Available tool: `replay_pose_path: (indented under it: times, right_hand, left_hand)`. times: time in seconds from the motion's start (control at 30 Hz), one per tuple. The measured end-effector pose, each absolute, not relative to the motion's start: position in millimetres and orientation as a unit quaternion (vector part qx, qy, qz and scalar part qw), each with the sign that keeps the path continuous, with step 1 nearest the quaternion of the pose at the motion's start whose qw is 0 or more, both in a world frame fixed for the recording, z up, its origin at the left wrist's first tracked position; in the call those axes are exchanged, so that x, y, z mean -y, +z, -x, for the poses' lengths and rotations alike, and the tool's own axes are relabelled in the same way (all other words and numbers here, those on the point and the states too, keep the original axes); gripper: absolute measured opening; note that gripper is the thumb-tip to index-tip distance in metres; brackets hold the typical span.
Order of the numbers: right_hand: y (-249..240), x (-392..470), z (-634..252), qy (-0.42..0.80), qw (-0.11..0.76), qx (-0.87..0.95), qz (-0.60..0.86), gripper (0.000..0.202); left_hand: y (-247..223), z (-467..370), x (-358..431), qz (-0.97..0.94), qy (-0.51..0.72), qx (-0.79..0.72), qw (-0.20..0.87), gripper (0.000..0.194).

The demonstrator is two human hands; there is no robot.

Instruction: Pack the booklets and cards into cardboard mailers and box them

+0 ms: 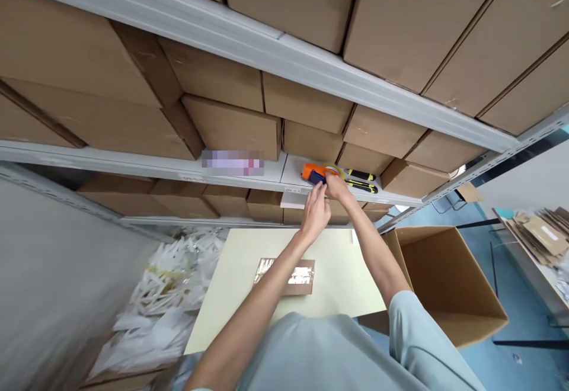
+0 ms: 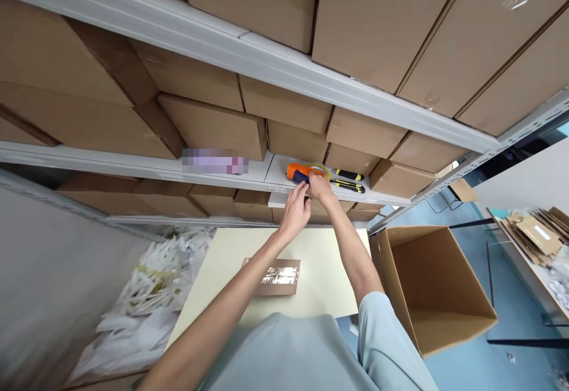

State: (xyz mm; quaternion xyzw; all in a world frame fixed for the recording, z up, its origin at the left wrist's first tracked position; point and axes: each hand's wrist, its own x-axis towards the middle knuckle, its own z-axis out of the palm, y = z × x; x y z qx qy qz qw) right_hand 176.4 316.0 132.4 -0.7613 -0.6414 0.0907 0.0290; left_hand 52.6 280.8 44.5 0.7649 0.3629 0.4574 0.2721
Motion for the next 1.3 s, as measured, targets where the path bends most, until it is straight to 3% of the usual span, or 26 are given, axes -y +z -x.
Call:
replay_pose_path:
  times: [0.17,0.33,0.43,0.63,0.87,1.03,1.3]
  right_hand:
    - [118.0,-328.0,-179.3,0.026,0.047,0.657,0.752,0.051]
    - [50.9,-243.6,-166.3,-0.039,0.256,0.616,0.744,0.059]
    - [-23.1,-153.0,-140.0,0.079,0.293,0.539,0.786,0.067]
    - [-124.5,-46.4,-69.7,0.377,0.229,0.378,0.814,0.083]
    - [-137.8,-66.2,-48.6,0.424,0.218,0.296,0.828,0.069]
    - [-137.0,-62.5,-59.7,0.444,0.192,0.338,0.807,0.056]
    - [-123.3,-49.8,-77.6,0.369,0.156,0.443,0.802,0.051]
  left_hand:
    - [9.5,-9.8,-255.7,-0.771,0.421,-0.382,0.286,0.049]
    - [-63.7,75.4,-211.5,-0.706,0.337,-0.526,0.335,0.047]
    - [-100.3,128.5,-179.6,-0.646,0.254,-0.631,0.346,0.053]
    - [-125.1,148.1,-154.0,-0.603,0.101,-0.693,0.382,0.053]
    - [-116.5,129.2,-160.8,-0.623,0.057,-0.672,0.396,0.068]
    - [-131.9,137.0,-170.1,-0.608,0.004,-0.674,0.419,0.078]
    - [-147.1,170.6,-187.0,-0.690,0.067,-0.536,0.482,0.037]
